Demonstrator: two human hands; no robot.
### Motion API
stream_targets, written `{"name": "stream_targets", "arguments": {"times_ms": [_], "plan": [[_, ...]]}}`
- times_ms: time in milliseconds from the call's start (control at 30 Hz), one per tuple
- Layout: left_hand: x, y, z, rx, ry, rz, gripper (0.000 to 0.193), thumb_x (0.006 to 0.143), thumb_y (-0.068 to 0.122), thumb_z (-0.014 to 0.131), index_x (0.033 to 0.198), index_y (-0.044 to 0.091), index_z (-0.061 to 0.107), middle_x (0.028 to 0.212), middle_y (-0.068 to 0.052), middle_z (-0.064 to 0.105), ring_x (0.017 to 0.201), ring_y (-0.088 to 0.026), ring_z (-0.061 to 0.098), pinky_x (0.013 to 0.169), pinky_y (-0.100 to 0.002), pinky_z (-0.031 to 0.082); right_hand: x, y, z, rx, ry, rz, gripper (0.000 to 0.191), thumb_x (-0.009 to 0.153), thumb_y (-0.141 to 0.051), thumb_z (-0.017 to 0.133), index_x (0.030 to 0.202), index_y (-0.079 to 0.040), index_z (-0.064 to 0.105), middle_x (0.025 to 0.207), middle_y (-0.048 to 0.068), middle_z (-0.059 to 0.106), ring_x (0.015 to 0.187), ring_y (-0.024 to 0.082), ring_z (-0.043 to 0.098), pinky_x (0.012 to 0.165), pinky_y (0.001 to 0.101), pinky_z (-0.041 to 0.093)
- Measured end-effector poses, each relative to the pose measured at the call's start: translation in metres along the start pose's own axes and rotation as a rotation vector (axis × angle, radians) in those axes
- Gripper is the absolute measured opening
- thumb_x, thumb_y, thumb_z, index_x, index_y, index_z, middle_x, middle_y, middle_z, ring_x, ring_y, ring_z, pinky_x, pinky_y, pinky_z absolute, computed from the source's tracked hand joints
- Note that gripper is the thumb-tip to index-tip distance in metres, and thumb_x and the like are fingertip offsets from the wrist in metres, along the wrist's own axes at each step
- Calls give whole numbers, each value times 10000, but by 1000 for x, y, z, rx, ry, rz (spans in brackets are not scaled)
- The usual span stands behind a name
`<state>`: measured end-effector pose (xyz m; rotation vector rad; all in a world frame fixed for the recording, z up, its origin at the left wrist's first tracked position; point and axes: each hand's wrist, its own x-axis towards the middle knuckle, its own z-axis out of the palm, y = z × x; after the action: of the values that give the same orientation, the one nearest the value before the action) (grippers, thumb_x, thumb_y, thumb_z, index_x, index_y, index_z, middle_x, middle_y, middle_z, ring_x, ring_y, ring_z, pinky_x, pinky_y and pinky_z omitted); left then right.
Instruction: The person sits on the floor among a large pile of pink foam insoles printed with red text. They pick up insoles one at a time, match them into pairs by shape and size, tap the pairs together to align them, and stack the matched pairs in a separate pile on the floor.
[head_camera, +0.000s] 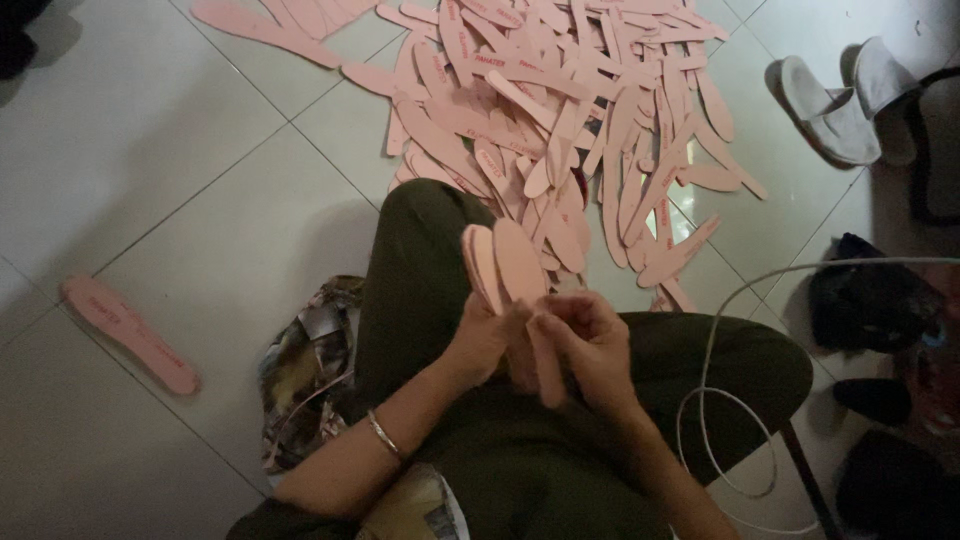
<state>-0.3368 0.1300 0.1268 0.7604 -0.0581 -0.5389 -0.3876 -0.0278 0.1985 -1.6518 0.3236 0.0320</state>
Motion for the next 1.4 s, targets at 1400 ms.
{"name": "stream_targets", "arguments": {"times_ms": [1400], "plan": [[124, 42, -97, -472, -13, 90, 307, 995, 332, 707, 1191, 126, 591, 736, 47, 395, 653, -89, 434, 741, -323, 520, 199, 66, 38, -1268, -190, -546, 561, 919, -399, 682, 1430, -214, 542, 1412, 162, 566, 1135, 355, 669, 913, 597, 485]]}}
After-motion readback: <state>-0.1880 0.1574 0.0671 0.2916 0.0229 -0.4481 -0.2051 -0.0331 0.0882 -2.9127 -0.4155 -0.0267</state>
